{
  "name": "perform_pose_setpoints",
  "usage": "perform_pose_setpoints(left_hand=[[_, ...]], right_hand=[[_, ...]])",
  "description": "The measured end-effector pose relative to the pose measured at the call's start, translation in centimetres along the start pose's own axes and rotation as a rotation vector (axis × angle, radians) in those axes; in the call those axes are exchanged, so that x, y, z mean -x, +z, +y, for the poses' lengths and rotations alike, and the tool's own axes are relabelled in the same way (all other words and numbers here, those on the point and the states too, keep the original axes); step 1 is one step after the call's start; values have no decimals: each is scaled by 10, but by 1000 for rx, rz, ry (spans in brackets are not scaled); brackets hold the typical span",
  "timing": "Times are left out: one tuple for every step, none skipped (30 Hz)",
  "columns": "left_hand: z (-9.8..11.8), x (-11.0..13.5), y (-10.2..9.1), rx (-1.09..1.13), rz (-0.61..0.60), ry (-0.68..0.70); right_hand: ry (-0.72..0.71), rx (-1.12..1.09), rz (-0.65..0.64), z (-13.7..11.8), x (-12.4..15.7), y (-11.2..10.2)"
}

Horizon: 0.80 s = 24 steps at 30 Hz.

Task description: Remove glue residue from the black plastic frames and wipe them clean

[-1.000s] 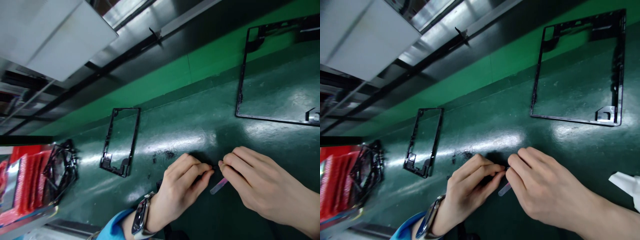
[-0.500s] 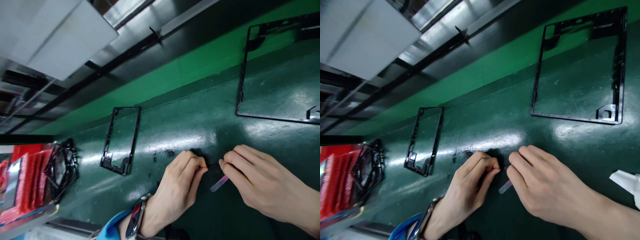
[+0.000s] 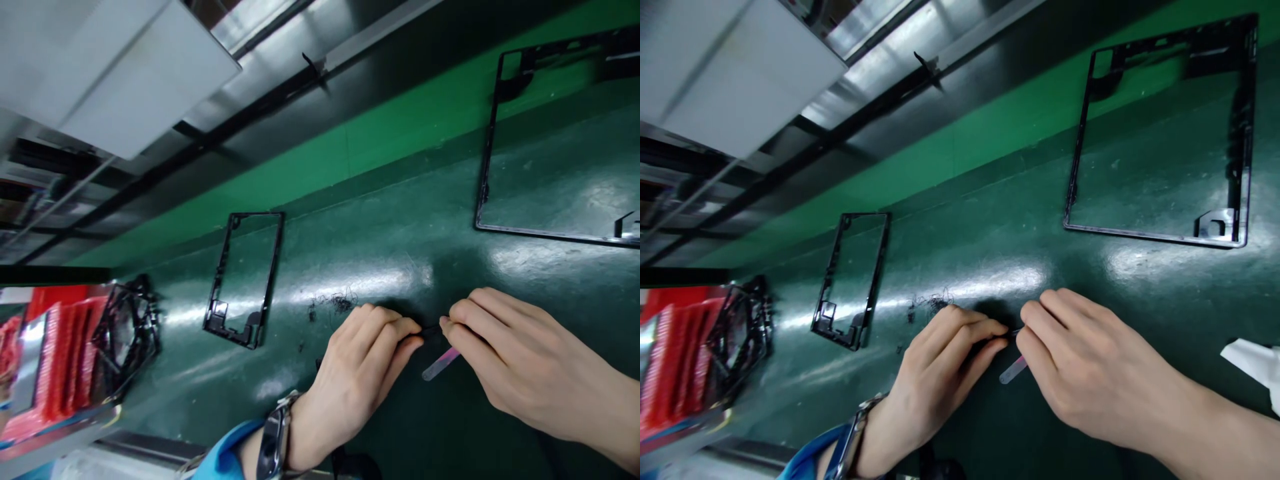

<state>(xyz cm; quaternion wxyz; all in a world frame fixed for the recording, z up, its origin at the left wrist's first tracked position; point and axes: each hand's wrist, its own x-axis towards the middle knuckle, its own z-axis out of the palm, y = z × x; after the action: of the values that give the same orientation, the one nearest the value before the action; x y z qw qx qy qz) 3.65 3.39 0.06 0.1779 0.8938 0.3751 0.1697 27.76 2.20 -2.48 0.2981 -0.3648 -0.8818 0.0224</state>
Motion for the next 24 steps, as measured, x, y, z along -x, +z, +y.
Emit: perform_pose_setpoints(left_hand=[[1, -1, 1, -20, 10, 16], [1, -2, 1, -41, 16, 29], [2, -3, 2, -61, 19, 42], [3, -4, 2, -83, 21, 53], [4, -5, 2, -106, 25, 62], [5, -6, 2, -132, 28, 72], [6, -7, 2, -159, 33, 86], [7, -8, 3, -189, 34, 97], [8, -8, 3, -220, 34, 110], [8, -8, 4, -250, 29, 117], [8, -8, 5, -274, 26, 122], [7, -8, 6, -289, 30, 126], [7, -7, 7, -296, 36, 127], [6, -6, 8, -297, 43, 127], [6, -6, 9, -295, 50, 128], [5, -5, 9, -293, 55, 126], [5, -4, 9, -289, 59, 124], [5, -3, 9, -285, 59, 118], [4, -3, 9, -280, 61, 114], [4, -2, 8, -270, 62, 109], [4, -2, 7, -255, 61, 105], [4, -2, 6, -234, 57, 98], [3, -2, 4, -209, 51, 89], [3, -3, 2, -185, 44, 78]], right_hand=[[-3, -1, 1, 0, 0, 0], [-4, -3, 3, 0, 0, 0], [-6, -5, 4, 0, 1, -1], [-7, -6, 6, 0, 1, -1], [-8, -6, 6, 0, 1, -1], [-9, -6, 8, 0, 1, -1], [-9, -5, 8, 0, 1, -1], [-8, -5, 6, 0, 0, -1], [-6, -5, 5, 0, 0, 0], [-3, -5, 3, 0, 0, 0], [-3, -6, 4, 1, -1, 0], [-2, -5, 1, 1, -1, 1], [-5, -5, 1, 1, -1, 1], [-9, -4, 2, 1, -1, 1], [-12, -4, 3, 1, -1, 1], [-13, -5, 2, 1, -1, 1], [-11, -7, 1, 1, -1, 1], [-11, -9, 1, 1, 0, 1], [-9, -11, 1, 0, 0, 1], [-6, -12, -1, 0, 1, 0], [-7, -13, 0, 0, 1, 0], [-8, -11, 0, 0, 1, 0], [-10, -9, 0, -1, 1, 0], [-10, -7, -2, -1, 0, 0]])
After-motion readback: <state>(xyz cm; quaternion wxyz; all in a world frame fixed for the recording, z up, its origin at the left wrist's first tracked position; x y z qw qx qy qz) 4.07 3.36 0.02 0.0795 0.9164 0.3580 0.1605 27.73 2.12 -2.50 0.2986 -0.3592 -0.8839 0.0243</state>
